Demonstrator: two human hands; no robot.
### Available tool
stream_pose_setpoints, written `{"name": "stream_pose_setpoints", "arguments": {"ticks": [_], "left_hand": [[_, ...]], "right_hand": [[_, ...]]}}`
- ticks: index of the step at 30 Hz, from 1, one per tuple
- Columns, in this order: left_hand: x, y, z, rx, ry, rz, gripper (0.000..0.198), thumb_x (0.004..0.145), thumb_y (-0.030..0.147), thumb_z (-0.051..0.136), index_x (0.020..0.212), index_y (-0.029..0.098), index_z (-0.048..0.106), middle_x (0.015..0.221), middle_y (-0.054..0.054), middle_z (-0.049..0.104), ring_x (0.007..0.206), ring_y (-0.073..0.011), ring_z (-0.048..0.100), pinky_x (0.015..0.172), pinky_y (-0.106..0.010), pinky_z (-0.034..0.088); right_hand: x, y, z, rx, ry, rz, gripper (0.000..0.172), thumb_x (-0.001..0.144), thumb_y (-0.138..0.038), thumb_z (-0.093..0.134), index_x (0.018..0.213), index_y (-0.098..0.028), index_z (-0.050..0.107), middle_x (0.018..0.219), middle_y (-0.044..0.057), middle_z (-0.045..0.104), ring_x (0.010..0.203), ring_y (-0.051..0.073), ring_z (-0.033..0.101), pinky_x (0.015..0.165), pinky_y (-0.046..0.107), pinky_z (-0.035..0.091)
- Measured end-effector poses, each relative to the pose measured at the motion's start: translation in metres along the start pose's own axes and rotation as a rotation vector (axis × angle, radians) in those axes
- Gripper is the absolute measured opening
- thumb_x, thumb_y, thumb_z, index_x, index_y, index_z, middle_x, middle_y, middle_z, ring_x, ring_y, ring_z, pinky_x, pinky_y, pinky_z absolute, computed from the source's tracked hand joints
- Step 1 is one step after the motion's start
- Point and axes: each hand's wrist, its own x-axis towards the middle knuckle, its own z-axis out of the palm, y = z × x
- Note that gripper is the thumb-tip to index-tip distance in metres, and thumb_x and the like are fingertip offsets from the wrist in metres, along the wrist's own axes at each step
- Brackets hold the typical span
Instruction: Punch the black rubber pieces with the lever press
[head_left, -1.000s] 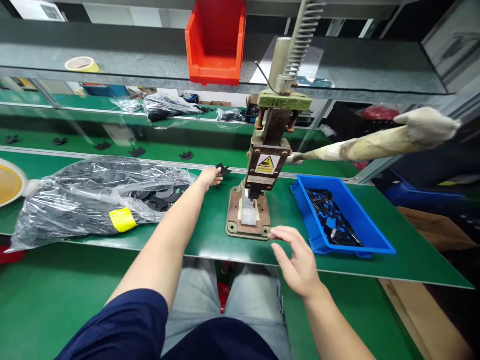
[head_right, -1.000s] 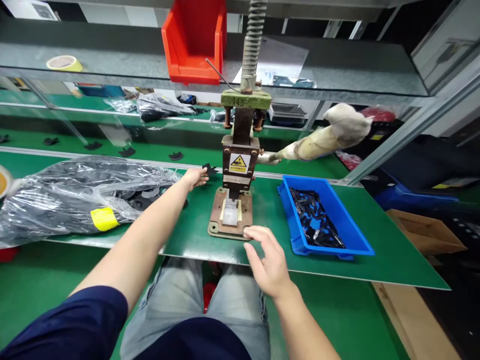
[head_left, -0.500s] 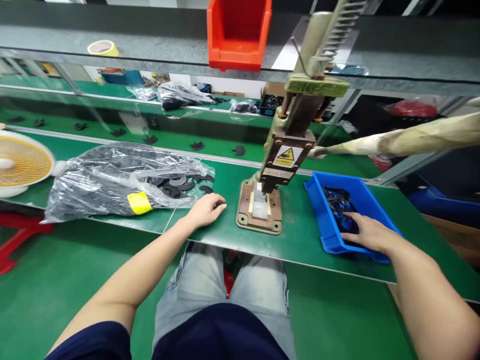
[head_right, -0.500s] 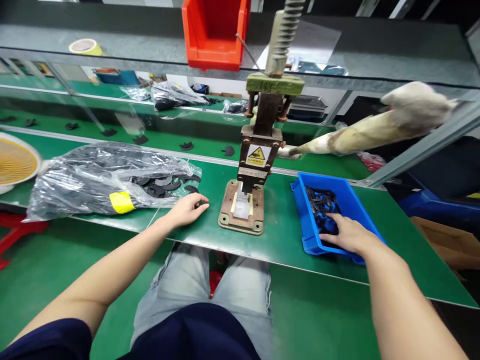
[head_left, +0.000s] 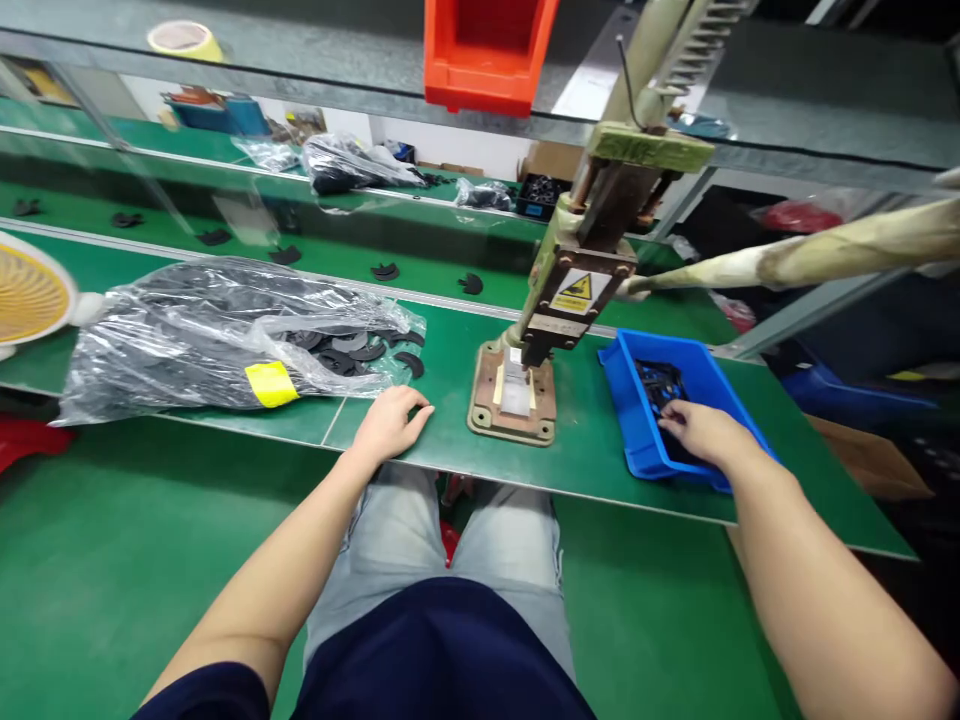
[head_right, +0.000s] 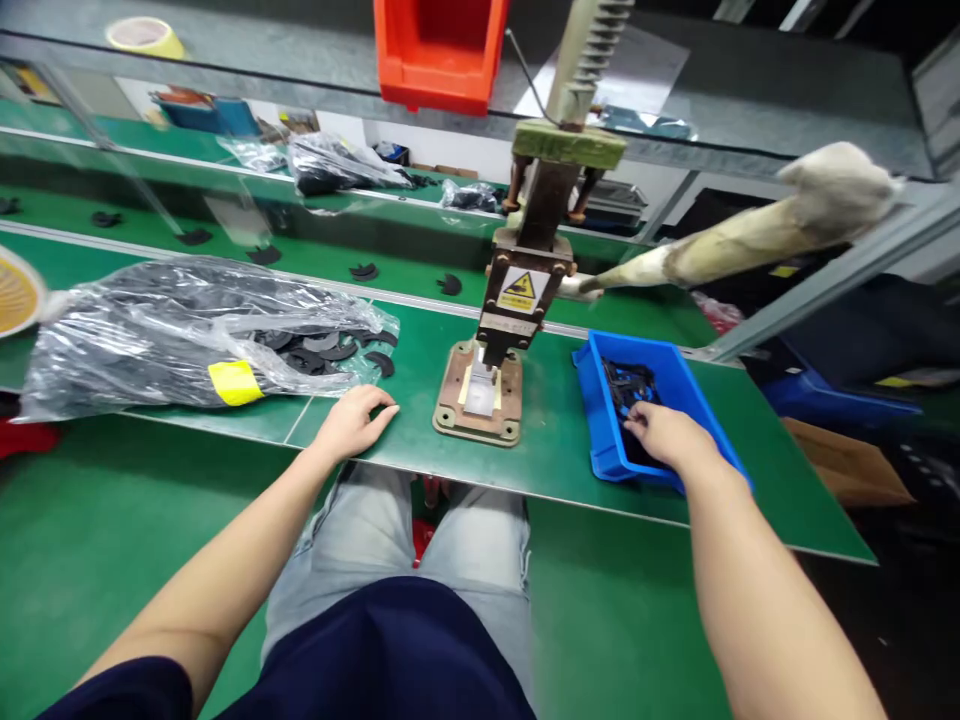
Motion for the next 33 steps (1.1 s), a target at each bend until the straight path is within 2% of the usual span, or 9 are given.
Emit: {"name": "stream_pose_setpoints", "arguments": {"ticks": [2,5,9,11,14,17,20,29,33], "left_hand": [[-0.003,-0.003,0.001,-0.006,-0.006,0.010,0.025,0.107,0.041,0.058,0.101,0.022,0.074,0.104,-0.009,0.078,0.101,-0.0276,0.070,0.097,-0.044,0.053],[-0.006,-0.009,0.002,-0.043,0.003,0.006,0.026,0.105,0.044,0.058,0.100,0.025,0.074,0.103,-0.008,0.079,0.100,-0.0282,0.071,0.096,-0.045,0.055],[-0.002,-0.004,0.000,-0.103,0.142,-0.021,0.018,0.101,0.043,0.062,0.103,0.029,0.072,0.107,-0.009,0.078,0.103,-0.0307,0.072,0.097,-0.050,0.057],[0.001,0.014,-0.003,-0.145,0.214,0.004,0.017,0.100,0.041,0.065,0.109,0.029,0.071,0.111,-0.009,0.077,0.105,-0.0308,0.072,0.096,-0.050,0.058],[0.004,0.061,-0.010,-0.269,0.232,0.103,0.021,0.100,0.035,0.068,0.119,0.028,0.069,0.112,-0.009,0.076,0.105,-0.0273,0.072,0.095,-0.045,0.059],[0.004,0.110,-0.014,-0.397,0.151,0.191,0.026,0.101,0.031,0.069,0.127,0.028,0.067,0.115,-0.008,0.076,0.104,-0.0235,0.073,0.095,-0.042,0.060],[0.001,0.136,-0.015,-0.444,0.062,0.230,0.033,0.101,0.034,0.069,0.133,0.028,0.066,0.117,-0.008,0.077,0.104,-0.0236,0.073,0.097,-0.043,0.061],[-0.010,0.134,-0.018,-0.425,-0.030,0.165,0.026,0.101,0.039,0.070,0.124,0.029,0.072,0.113,-0.008,0.079,0.107,-0.0252,0.075,0.097,-0.044,0.061],[-0.006,0.137,-0.018,-0.526,-0.098,0.064,0.023,0.101,0.044,0.070,0.115,0.026,0.074,0.106,-0.007,0.080,0.094,-0.0222,0.074,0.093,-0.041,0.061]], "right_hand": [[-0.010,0.000,-0.009,0.015,0.008,0.047,0.023,0.094,-0.043,0.073,0.099,-0.020,0.072,0.089,0.005,0.074,0.084,0.016,0.067,0.083,0.034,0.055],[-0.029,-0.007,-0.022,0.091,0.138,0.080,0.021,0.092,-0.033,0.070,0.108,-0.020,0.073,0.097,0.011,0.078,0.089,0.021,0.069,0.087,0.036,0.052],[-0.064,-0.042,-0.028,0.258,0.340,-0.050,0.029,0.097,-0.035,0.061,0.118,-0.018,0.070,0.105,0.009,0.078,0.087,0.017,0.070,0.086,0.033,0.057],[-0.084,-0.071,-0.023,0.335,0.400,-0.177,0.028,0.099,-0.038,0.060,0.117,-0.019,0.072,0.105,0.009,0.078,0.087,0.017,0.071,0.085,0.035,0.060],[-0.115,-0.120,-0.012,0.428,0.414,-0.391,0.023,0.098,-0.038,0.064,0.111,-0.023,0.075,0.105,0.008,0.079,0.096,0.020,0.073,0.092,0.040,0.062],[-0.139,-0.163,0.001,0.514,0.379,-0.597,0.017,0.097,-0.030,0.067,0.112,-0.025,0.074,0.106,0.007,0.080,0.100,0.021,0.074,0.092,0.041,0.063],[-0.153,-0.191,0.014,0.571,0.366,-0.771,0.022,0.097,-0.023,0.067,0.118,-0.025,0.072,0.106,0.008,0.080,0.098,0.021,0.074,0.088,0.040,0.063],[-0.159,-0.208,0.037,0.592,0.318,-0.836,0.019,0.098,-0.024,0.065,0.117,-0.024,0.070,0.103,0.006,0.080,0.094,0.020,0.074,0.085,0.039,0.063],[-0.157,-0.209,0.038,0.533,0.350,-0.870,0.020,0.099,-0.023,0.065,0.118,-0.023,0.070,0.102,0.005,0.080,0.093,0.019,0.073,0.083,0.038,0.060]]}}
